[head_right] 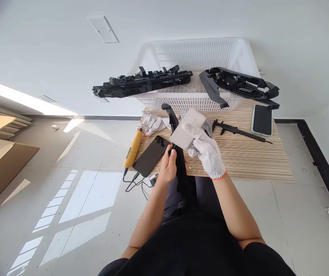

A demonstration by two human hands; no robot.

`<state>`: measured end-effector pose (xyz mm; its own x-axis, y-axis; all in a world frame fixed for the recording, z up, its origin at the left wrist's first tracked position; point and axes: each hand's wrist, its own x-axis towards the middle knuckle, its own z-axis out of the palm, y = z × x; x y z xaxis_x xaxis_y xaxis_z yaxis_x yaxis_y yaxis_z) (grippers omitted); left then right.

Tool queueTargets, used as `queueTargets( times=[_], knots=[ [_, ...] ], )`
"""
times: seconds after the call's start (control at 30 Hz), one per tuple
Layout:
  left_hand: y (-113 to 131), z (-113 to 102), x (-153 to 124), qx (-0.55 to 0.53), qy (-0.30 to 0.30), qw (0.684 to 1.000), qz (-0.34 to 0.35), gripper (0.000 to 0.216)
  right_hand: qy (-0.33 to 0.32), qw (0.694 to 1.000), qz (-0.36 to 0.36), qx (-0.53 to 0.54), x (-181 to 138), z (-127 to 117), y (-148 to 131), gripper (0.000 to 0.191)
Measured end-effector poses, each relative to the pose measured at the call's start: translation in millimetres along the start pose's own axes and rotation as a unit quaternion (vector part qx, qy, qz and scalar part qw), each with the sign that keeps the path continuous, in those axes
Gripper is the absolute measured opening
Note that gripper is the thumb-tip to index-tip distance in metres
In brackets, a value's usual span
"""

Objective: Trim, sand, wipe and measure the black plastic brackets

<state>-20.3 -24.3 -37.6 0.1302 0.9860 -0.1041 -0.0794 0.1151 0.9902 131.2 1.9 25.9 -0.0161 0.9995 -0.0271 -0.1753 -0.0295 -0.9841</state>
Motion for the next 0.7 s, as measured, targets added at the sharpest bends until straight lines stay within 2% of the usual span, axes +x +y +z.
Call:
queueTargets(
  times=[0.1,0.2,0.23,0.27,0.37,0.4,0.47,0.5,0.6,0.63,0.7],
  knots=[
    [0,1,-2,0.103,0.058,0.992,0.035,0.046,-0.003,0.994,-0.079,-0.076,13,6,7,0.032],
    [-2,1,-4,0.192,0.116,0.972,0.077,0.043,0.076,0.964,-0.21,-0.146,25,7,15,0.022],
    [-3,1,-4,0.206,0.12,0.967,0.085,0.042,0.097,0.958,-0.227,-0.145,28,6,17,0.02],
    [-3,1,-4,0.215,0.118,0.965,0.089,0.04,0.086,0.96,-0.227,-0.141,29,5,18,0.019],
    [-5,0,-3,0.229,0.104,0.964,0.088,0.037,-0.034,0.958,-0.22,-0.181,27,1,17,0.012],
    [-5,0,-2,0.229,0.101,0.964,0.084,0.036,-0.024,0.951,-0.232,-0.202,26,0,16,0.009],
    [-4,-1,-1,0.227,0.09,0.966,0.08,0.036,0.058,0.943,-0.25,-0.212,23,-1,15,0.008],
    [-3,-1,-1,0.224,0.079,0.968,0.078,0.035,0.073,0.946,-0.241,-0.201,22,-1,14,0.009],
    [1,-1,-1,0.198,0.041,0.978,0.056,0.034,-0.019,0.962,-0.184,-0.199,20,-4,13,0.007],
    [2,-1,-1,0.186,0.031,0.981,0.044,0.034,-0.004,0.96,-0.184,-0.21,20,-6,12,0.006],
    [4,0,-2,0.163,0.015,0.986,0.021,0.034,0.101,0.951,-0.198,-0.216,19,-10,11,0.005]
  ],
)
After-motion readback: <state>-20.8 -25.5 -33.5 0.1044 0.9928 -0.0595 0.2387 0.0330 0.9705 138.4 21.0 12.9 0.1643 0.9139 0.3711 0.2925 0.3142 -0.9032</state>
